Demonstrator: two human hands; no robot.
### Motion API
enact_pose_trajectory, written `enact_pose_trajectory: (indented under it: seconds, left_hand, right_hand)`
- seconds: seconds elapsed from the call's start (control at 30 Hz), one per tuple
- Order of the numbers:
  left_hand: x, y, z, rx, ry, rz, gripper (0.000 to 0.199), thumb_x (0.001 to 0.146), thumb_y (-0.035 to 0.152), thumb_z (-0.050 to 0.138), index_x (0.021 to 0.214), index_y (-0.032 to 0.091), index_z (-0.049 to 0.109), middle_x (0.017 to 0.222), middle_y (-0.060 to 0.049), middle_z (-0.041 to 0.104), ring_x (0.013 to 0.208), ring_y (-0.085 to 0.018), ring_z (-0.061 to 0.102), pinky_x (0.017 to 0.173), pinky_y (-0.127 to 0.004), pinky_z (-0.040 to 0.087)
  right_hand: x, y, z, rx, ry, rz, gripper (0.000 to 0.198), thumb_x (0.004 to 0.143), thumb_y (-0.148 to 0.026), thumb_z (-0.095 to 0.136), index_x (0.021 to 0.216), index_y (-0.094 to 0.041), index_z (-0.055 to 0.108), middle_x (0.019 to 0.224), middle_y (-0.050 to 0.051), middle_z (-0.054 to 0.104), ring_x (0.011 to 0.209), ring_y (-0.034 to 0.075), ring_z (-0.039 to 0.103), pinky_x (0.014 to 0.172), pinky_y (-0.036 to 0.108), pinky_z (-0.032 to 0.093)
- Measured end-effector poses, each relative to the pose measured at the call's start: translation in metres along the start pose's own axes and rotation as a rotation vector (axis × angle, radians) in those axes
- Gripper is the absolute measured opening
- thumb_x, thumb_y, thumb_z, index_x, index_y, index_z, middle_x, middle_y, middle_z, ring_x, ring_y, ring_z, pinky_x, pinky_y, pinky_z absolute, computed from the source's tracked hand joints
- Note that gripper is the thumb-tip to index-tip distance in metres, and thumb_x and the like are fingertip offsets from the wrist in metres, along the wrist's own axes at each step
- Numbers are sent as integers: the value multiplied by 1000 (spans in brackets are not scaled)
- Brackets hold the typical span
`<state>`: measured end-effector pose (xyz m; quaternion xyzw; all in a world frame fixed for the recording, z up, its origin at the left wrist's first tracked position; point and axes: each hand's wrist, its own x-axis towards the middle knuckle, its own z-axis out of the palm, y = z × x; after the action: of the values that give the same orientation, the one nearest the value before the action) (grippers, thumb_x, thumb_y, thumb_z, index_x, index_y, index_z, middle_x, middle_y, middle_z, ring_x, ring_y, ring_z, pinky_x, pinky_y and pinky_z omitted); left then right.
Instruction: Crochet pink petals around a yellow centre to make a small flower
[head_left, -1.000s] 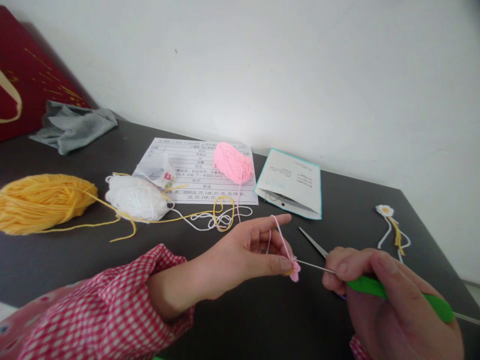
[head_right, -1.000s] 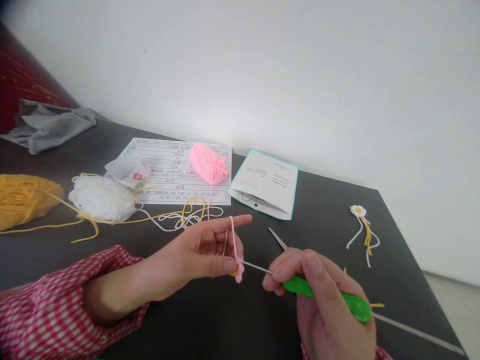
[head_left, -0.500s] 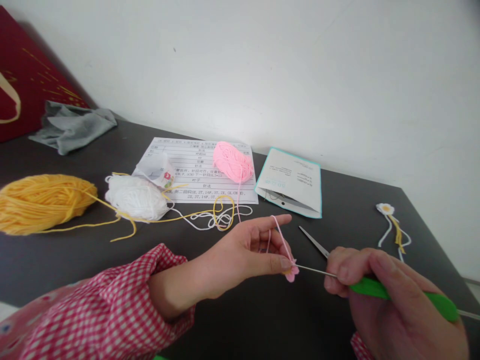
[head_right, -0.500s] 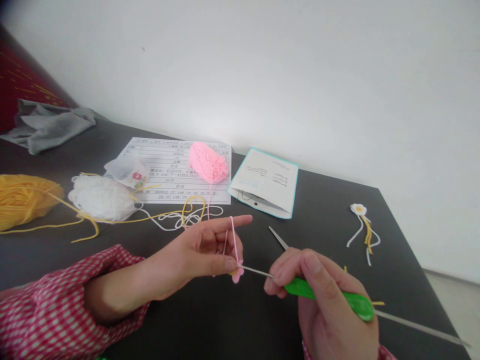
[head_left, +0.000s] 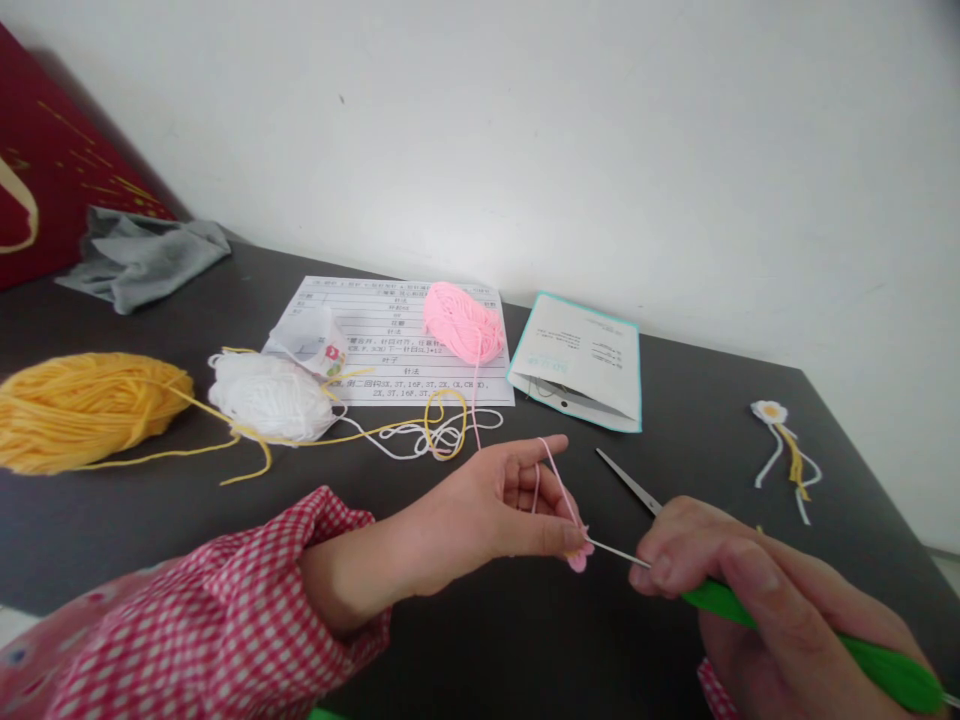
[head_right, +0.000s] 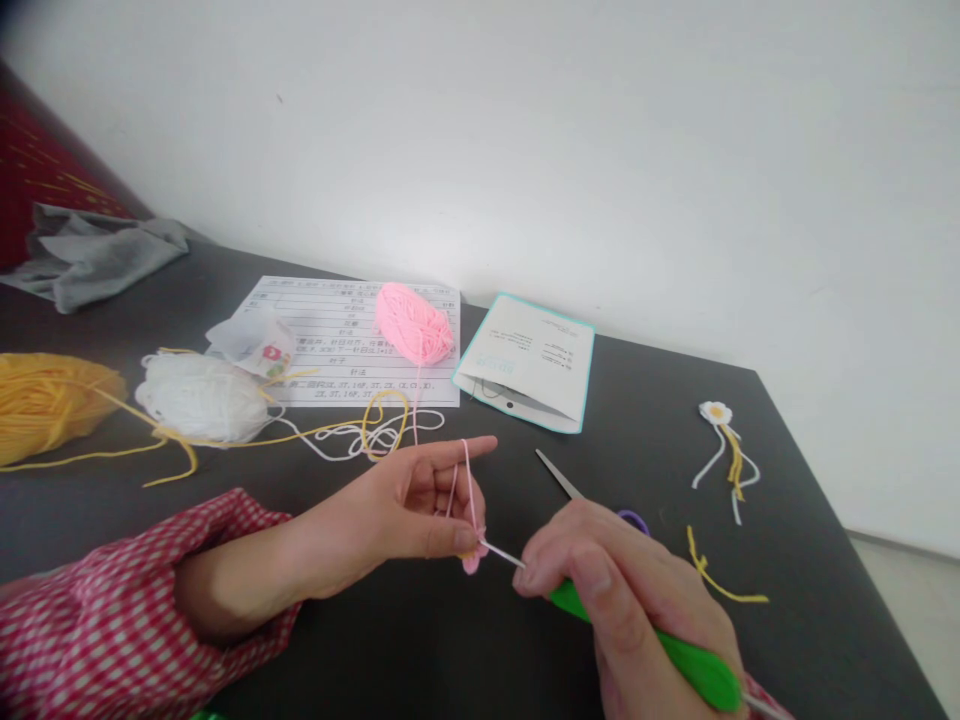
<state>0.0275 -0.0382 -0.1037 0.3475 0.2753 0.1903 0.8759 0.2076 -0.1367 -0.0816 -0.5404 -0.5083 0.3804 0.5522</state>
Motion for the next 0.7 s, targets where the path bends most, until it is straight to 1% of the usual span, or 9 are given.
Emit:
enact_pose_trajectory:
  seconds: [0.03, 0.1, 0.23, 0.3, 0.4, 0.5, 0.57, 0.63, 0.7]
  left_hand:
    - [0, 0, 0, -11, -17, -2, 103, 68, 16, 90, 153, 8, 32, 75, 4, 70, 66, -10, 68, 72, -26, 49]
    - [-1, 1, 1, -24, -43, 13, 102, 68, 12, 89, 153, 10, 33, 76, 5, 71, 70, -10, 69, 76, -27, 50]
    - [0, 1, 0, -46, -52, 52, 103, 65, 7, 89, 152, 13, 35, 79, 4, 72, 73, -11, 70, 76, -27, 50]
    - [0, 0, 0, -60, -36, 58, 101, 65, 6, 89, 151, 13, 37, 79, 4, 72, 73, -10, 69, 76, -26, 50]
    - [-1, 1, 0, -80, 3, 63, 100, 64, 8, 90, 150, 12, 40, 78, 5, 71, 72, -10, 68, 76, -26, 49]
    - [-2, 3, 2, -100, 31, 60, 99, 63, 9, 91, 149, 13, 43, 77, 5, 71, 71, -10, 68, 76, -26, 49]
    - [-3, 5, 4, -101, 62, 52, 98, 62, 11, 92, 148, 14, 45, 77, 5, 71, 72, -10, 68, 76, -27, 48]
    - [-3, 6, 4, -94, 79, 47, 97, 62, 13, 92, 148, 14, 46, 76, 5, 70, 72, -11, 67, 76, -27, 47]
    - [-3, 6, 5, -89, 71, 44, 97, 63, 14, 92, 148, 15, 46, 76, 4, 70, 71, -12, 68, 75, -28, 47]
  right_hand:
    - [3, 0, 1, 53, 28, 0, 35, 97, -41, 61, 71, -23, 76, 64, 3, 70, 64, 16, 65, 61, 26, 52]
    - [10, 2, 5, 174, 63, 51, 38, 96, -40, 61, 66, -22, 75, 58, 2, 68, 58, 15, 62, 56, 24, 52]
    - [23, 6, 10, 384, 79, 289, 36, 89, -41, 69, 60, -19, 72, 53, 1, 63, 51, 13, 59, 48, 21, 51]
    - [25, 9, 12, 457, 76, 393, 34, 86, -41, 72, 61, -19, 71, 54, 1, 61, 51, 13, 60, 49, 22, 52]
    - [23, 13, 13, 525, 99, 485, 32, 82, -43, 76, 62, -19, 70, 55, 0, 60, 53, 12, 60, 54, 22, 55]
    - [21, 16, 15, 563, 126, 539, 32, 80, -45, 79, 65, -19, 70, 57, -1, 58, 56, 12, 60, 58, 23, 56]
    - [20, 18, 15, 573, 133, 549, 31, 80, -46, 79, 67, -20, 69, 58, -2, 57, 57, 12, 60, 59, 24, 57]
    - [20, 18, 15, 556, 142, 521, 31, 81, -46, 77, 67, -20, 69, 58, -1, 58, 58, 13, 60, 59, 24, 57]
    - [20, 17, 14, 515, 147, 454, 32, 84, -46, 75, 66, -20, 70, 58, -1, 59, 57, 13, 60, 56, 23, 55]
